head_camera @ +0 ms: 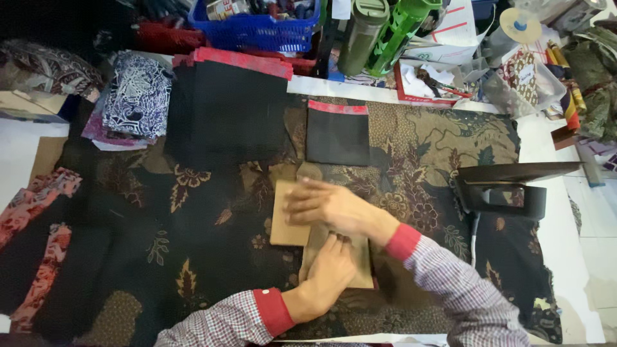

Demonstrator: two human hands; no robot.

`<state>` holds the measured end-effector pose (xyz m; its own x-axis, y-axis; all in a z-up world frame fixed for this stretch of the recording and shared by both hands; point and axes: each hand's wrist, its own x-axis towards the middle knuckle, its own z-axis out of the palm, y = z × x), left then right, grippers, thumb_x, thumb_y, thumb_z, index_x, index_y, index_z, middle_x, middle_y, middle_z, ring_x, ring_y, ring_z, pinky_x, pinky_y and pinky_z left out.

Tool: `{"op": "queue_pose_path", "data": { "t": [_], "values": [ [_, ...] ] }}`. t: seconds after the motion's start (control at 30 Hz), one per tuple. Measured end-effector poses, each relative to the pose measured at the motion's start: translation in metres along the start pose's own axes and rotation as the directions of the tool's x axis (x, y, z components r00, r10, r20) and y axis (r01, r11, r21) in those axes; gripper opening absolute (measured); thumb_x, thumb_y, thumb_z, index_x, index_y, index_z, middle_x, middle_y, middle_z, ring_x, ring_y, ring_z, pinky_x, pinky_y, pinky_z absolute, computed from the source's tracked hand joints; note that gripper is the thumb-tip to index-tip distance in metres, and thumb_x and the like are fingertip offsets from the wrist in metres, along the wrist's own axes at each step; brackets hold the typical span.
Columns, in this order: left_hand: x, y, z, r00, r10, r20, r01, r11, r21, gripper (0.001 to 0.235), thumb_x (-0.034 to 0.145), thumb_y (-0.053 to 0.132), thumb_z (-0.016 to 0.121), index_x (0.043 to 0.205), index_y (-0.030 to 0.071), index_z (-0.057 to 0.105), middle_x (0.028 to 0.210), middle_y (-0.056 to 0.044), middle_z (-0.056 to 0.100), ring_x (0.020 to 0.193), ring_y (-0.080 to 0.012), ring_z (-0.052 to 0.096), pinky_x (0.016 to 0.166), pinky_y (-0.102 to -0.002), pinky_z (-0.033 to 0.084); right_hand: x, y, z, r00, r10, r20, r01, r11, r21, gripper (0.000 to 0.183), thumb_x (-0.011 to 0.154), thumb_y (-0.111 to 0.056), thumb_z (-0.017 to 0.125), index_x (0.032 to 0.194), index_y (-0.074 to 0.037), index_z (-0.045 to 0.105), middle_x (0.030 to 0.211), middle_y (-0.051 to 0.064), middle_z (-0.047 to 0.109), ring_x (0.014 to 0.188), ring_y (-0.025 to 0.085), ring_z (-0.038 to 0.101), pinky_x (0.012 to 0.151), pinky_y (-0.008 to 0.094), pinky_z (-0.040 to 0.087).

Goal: The person irons small black fabric pieces on a patterned work surface using a handheld iron and a brown paper sheet as a protective layer. They repeatedly place the paper over the fabric, press with the iron, and remove the paper, handling the fabric and paper with both hands throughout the clip.

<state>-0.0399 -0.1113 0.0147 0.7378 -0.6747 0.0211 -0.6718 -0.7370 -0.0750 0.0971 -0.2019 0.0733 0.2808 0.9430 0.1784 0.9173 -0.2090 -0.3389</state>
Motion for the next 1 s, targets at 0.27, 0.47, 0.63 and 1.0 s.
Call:
{"op": "queue_pose_path", "data": {
  "t": [0.27, 0.47, 0.63, 1.0],
  "values": [
    [0.004, 0.0, 0.011, 1.0, -0.009, -0.029, 0.006, 0.993, -0.12, 0.021, 0.086, 0.018, 0.062, 0.097, 0.005, 0.074, 0.092, -0.008, 0.064, 0.097, -0.0242, 0.059, 0.084, -0.037, 0.041, -0.021, 0.012, 0.028, 0.994, -0.007, 0.105, 0.011, 0.999, -0.033, 0.045, 0.09, -0.023, 0.052, 0.131, -0.014, 0.07, 0.143, 0.005, 0.063, 0.141, 0.024, 0.051, 0.125, 0.048, 0.029],
    [0.003, -0.001, 0.011, 0.997, -0.024, -0.068, 0.015, 0.99, -0.139, 0.021, 0.086, 0.019, 0.062, 0.1, 0.007, 0.071, 0.092, -0.007, 0.064, 0.096, -0.024, 0.059, 0.087, -0.038, 0.042, -0.029, 0.013, 0.03, 0.991, 0.086, 0.105, -0.089, 0.996, 0.028, 0.043, 0.09, -0.023, 0.054, 0.128, -0.011, 0.07, 0.142, 0.007, 0.064, 0.14, 0.024, 0.053, 0.123, 0.048, 0.03],
    [0.007, -0.007, 0.017, 0.978, -0.067, -0.197, 0.017, 0.969, -0.247, 0.017, 0.084, 0.018, 0.062, 0.095, 0.008, 0.07, 0.093, -0.01, 0.065, 0.096, -0.0266, 0.061, 0.09, -0.041, 0.043, -0.028, 0.008, 0.018, 0.98, 0.187, 0.063, -0.191, 0.979, 0.077, 0.049, 0.078, -0.014, 0.064, 0.127, -0.011, 0.071, 0.14, 0.007, 0.065, 0.137, 0.025, 0.054, 0.121, 0.049, 0.03],
    [0.016, -0.028, 0.015, 0.943, -0.017, -0.332, -0.109, 0.928, -0.357, 0.023, 0.066, 0.014, 0.07, 0.087, 0.006, 0.07, 0.094, -0.011, 0.063, 0.098, -0.0296, 0.062, 0.103, -0.044, 0.043, -0.121, -0.024, -0.034, 0.534, 0.604, -0.591, -0.757, 0.654, -0.016, 0.063, 0.081, 0.006, 0.066, 0.143, -0.003, 0.059, 0.146, 0.018, 0.057, 0.126, 0.04, 0.058, 0.106, 0.044, 0.048]
  ]
}}
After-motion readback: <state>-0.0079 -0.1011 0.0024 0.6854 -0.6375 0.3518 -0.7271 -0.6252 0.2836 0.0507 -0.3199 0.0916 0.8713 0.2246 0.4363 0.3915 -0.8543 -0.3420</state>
